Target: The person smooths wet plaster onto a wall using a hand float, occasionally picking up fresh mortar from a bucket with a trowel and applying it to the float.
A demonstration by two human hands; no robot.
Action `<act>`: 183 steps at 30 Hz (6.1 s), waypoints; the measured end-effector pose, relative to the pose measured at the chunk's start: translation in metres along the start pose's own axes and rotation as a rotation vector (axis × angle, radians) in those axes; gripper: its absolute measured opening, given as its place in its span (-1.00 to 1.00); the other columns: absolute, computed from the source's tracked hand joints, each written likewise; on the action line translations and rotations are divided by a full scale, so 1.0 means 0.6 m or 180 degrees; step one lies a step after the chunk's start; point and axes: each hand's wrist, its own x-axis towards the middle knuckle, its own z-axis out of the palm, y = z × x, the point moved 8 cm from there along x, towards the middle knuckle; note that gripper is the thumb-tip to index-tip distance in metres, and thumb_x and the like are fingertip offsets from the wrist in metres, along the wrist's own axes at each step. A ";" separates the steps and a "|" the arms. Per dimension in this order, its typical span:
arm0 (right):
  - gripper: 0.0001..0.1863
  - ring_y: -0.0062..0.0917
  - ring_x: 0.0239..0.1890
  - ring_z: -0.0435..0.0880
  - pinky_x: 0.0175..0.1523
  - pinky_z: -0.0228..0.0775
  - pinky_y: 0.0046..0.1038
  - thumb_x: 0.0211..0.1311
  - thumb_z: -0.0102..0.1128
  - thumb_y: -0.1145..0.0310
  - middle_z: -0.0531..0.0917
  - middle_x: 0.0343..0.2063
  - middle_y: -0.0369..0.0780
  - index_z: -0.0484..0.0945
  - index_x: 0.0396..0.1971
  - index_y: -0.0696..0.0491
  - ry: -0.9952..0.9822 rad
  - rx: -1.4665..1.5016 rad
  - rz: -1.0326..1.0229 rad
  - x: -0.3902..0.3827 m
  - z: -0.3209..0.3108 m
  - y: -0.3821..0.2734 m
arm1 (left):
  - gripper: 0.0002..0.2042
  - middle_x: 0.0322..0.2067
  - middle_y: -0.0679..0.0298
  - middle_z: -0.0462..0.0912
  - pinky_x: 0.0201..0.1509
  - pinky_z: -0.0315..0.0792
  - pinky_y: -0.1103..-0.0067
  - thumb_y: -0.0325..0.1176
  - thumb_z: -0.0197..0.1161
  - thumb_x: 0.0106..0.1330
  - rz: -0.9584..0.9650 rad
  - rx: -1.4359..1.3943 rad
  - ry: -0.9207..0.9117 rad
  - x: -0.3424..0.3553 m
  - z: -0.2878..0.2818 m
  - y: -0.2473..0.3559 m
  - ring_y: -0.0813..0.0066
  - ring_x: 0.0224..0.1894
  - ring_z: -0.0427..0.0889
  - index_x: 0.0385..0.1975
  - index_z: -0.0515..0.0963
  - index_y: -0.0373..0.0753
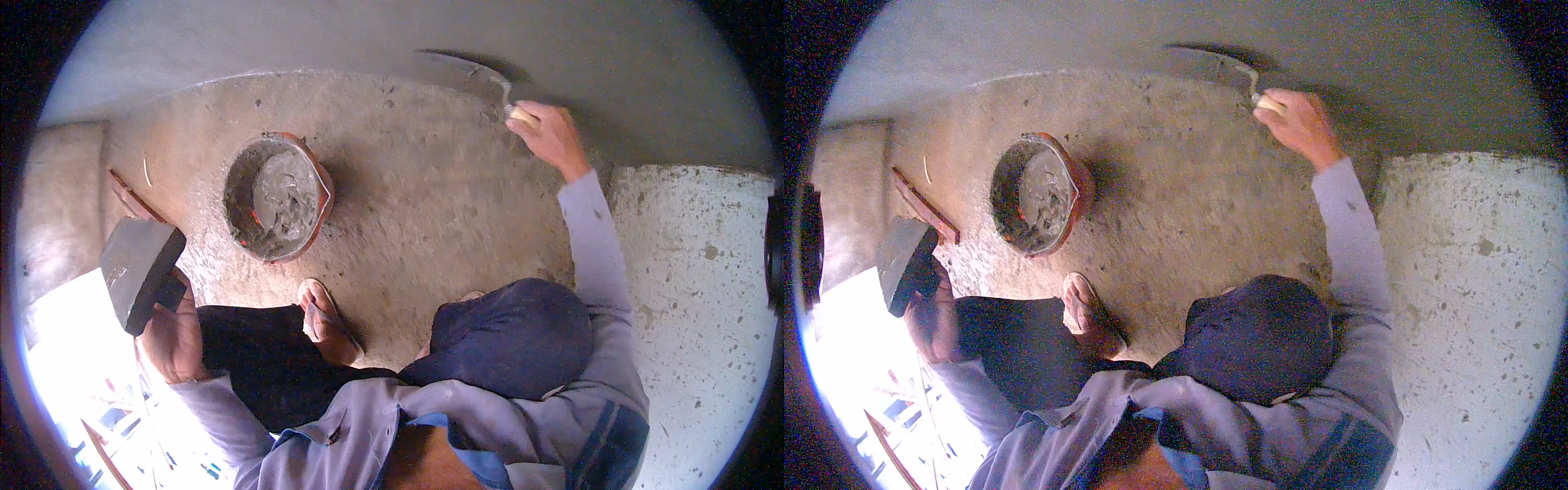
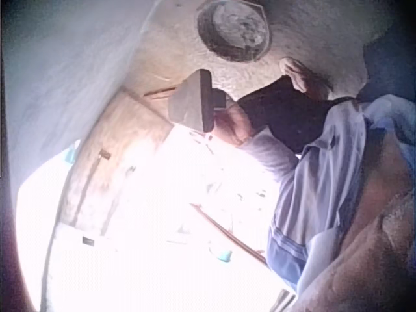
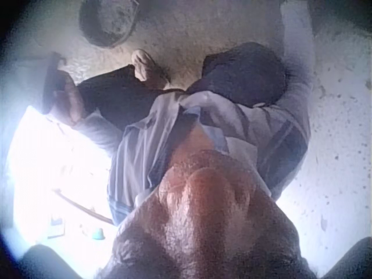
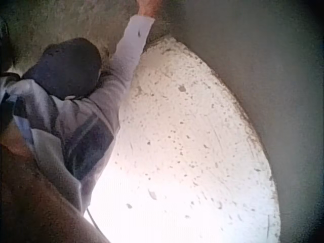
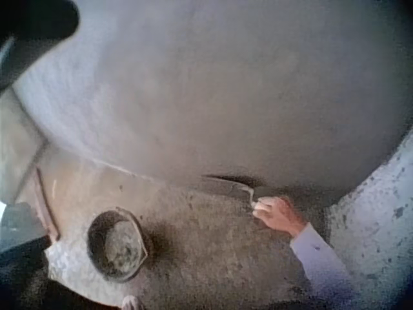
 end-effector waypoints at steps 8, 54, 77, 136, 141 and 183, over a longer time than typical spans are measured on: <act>-0.53 -0.06 -0.16 0.67 -0.05 0.50 -0.14 0.15 0.29 0.00 0.70 -0.17 -0.03 0.64 -0.06 0.02 -0.0196 -0.0668 -0.0050 -0.082 -0.023 0.044 | -0.66 0.16 -0.11 0.45 0.27 0.40 0.10 -0.37 0.06 0.45 -0.0093 -0.0106 0.0105 0.004 0.003 -0.013 0.01 0.19 0.46 0.12 0.38 -0.43; -0.73 -0.04 -0.27 0.65 -0.14 0.45 -0.02 0.23 0.15 0.11 0.66 -0.38 -0.02 0.59 -0.28 0.00 -0.0168 -0.0945 -0.0240 0.035 0.107 -0.046 | -0.63 0.15 0.01 0.48 0.23 0.42 0.15 -0.24 0.12 0.43 -0.0372 -0.0610 0.0045 0.015 0.025 -0.041 0.05 0.19 0.46 0.12 0.42 -0.32; -0.60 -0.02 -0.19 0.65 -0.11 0.49 -0.12 0.24 0.19 0.08 0.67 -0.25 0.03 0.58 -0.10 0.09 0.0529 -0.0613 -0.0537 0.104 0.021 -0.239 | -0.63 0.17 -0.05 0.45 0.27 0.37 0.07 -0.28 0.07 0.46 0.0074 -0.0785 0.0081 -0.027 -0.016 0.018 -0.02 0.22 0.43 0.15 0.39 -0.35; -0.48 -0.21 -0.07 0.60 0.06 0.41 -0.25 0.11 0.37 0.14 0.64 -0.12 -0.07 0.57 0.01 0.13 -0.1474 0.0419 -0.0807 -0.074 0.129 -0.321 | -0.60 0.26 -0.14 0.32 0.35 0.29 0.15 -0.49 -0.01 0.44 -0.0509 -0.2033 -0.0719 0.059 -0.108 0.048 -0.02 0.29 0.33 0.24 0.26 -0.46; -0.43 -0.23 -0.05 0.64 0.06 0.45 -0.27 0.06 0.41 0.11 0.66 -0.09 -0.07 0.57 0.03 0.10 -0.0916 0.0219 0.0757 -0.199 0.048 -0.061 | -0.61 0.24 -0.11 0.34 0.37 0.28 0.12 -0.48 -0.01 0.44 -0.0529 -0.1640 -0.0833 0.082 -0.068 0.009 -0.02 0.28 0.34 0.22 0.27 -0.46; -0.65 -0.01 -0.14 0.64 -0.01 0.47 -0.10 0.14 0.25 0.07 0.69 -0.24 -0.02 0.64 -0.22 0.03 -0.0958 -0.1788 0.0531 -0.005 -0.063 -0.055 | -0.56 0.26 -0.11 0.28 0.30 0.30 0.23 -0.46 0.01 0.42 -0.0576 -0.1816 -0.0452 0.088 -0.045 -0.020 0.08 0.23 0.34 0.25 0.19 -0.49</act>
